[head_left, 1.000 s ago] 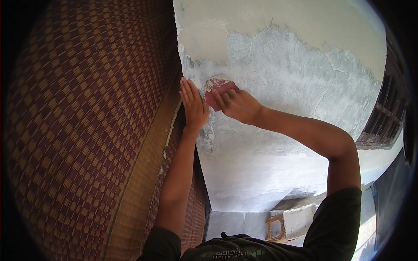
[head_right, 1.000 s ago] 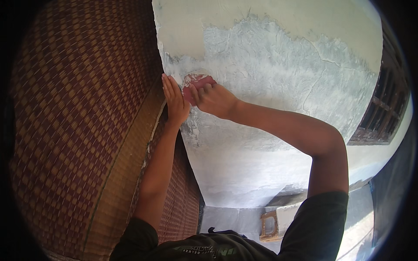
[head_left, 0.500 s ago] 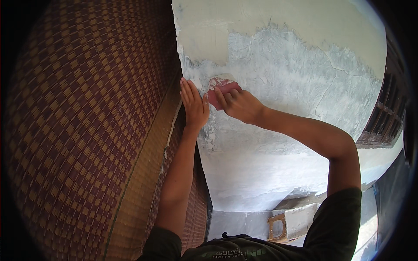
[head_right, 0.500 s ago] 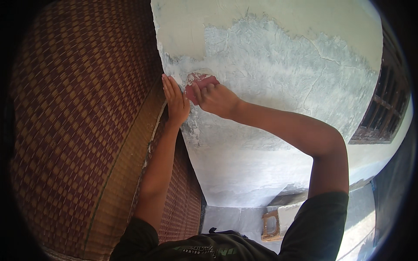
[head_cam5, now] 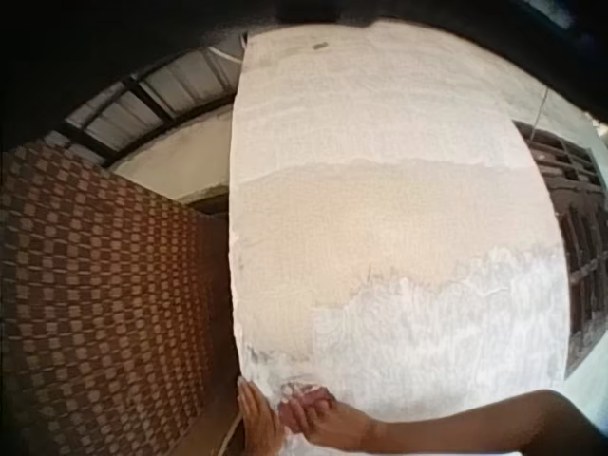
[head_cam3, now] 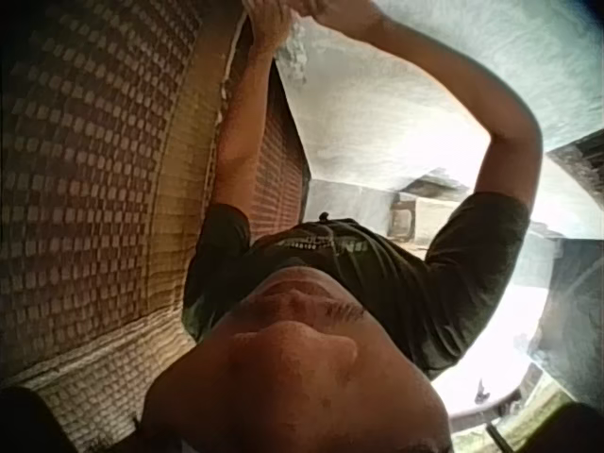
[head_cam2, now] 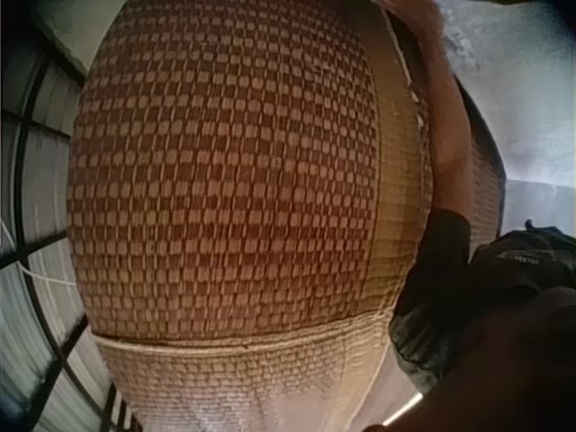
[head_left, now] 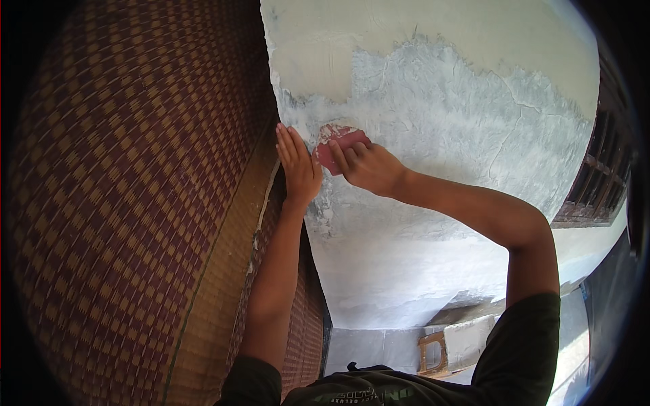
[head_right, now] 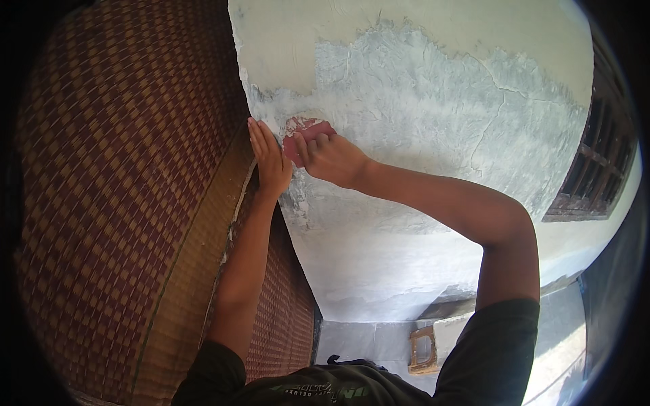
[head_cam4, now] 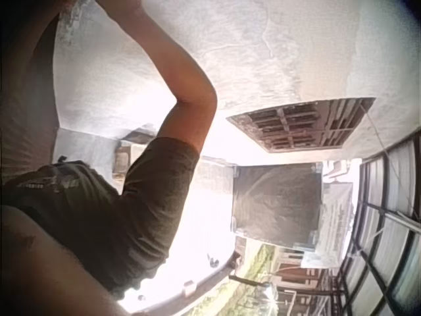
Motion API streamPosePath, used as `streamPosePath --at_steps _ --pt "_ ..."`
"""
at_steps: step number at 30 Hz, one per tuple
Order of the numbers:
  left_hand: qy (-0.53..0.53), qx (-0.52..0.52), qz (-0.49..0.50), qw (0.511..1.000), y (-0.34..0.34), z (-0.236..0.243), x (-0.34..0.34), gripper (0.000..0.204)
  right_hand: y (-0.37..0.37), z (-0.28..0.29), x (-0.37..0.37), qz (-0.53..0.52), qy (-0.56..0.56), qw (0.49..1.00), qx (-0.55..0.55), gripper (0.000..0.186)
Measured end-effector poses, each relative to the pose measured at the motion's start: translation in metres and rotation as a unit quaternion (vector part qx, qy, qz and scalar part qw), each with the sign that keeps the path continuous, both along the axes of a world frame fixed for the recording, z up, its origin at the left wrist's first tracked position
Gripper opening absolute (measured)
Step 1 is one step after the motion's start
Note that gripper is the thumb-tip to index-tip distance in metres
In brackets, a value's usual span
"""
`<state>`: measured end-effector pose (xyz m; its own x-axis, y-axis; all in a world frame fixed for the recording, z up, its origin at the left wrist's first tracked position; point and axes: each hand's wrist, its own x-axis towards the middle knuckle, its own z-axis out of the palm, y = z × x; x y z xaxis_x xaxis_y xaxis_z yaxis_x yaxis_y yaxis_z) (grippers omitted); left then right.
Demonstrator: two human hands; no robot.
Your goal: The person applies wall putty to a damaged exterior wall and smooths it with a putty knife.
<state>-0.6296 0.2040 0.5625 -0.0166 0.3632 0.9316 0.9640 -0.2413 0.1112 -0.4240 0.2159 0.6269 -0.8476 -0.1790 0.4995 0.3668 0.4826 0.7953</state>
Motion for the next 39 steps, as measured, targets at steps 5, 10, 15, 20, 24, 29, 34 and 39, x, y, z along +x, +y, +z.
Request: streamPosePath --at_steps 5,10,15,20,24,29,34,39 --pt "-0.013 -0.007 -0.004 1.000 0.002 0.002 0.006 0.071 -0.001 0.109 -0.012 0.013 0.156 0.986 0.058 0.054" --pt "-0.021 -0.021 -0.008 1.000 0.004 0.003 0.007 0.072 0.021 0.076 -0.015 -0.081 0.083 0.991 0.062 0.059" --pt "0.005 0.004 -0.003 1.000 0.004 -0.002 -0.003 0.072 -0.002 0.016 -0.012 -0.011 -0.006 1.000 0.020 0.057" --pt "-0.011 -0.005 -0.008 1.000 0.005 0.002 0.006 0.072 0.005 0.120 -0.018 0.015 0.142 0.984 0.109 0.048" --pt "-0.013 -0.015 -0.007 1.000 0.003 0.001 0.003 0.072 0.022 0.091 -0.021 -0.091 0.070 0.993 0.040 0.059" --pt "0.003 0.005 -0.013 1.000 0.003 -0.002 -0.002 0.072 -0.011 0.018 -0.010 -0.028 -0.037 0.999 -0.006 0.054" --pt "-0.009 -0.012 -0.002 1.000 0.005 0.000 0.005 0.071 -0.007 0.123 -0.023 0.036 0.124 0.989 0.075 0.050" --pt "-0.011 -0.007 -0.009 1.000 0.005 0.000 0.004 0.072 0.013 0.082 -0.032 -0.093 0.055 0.992 0.068 0.054"
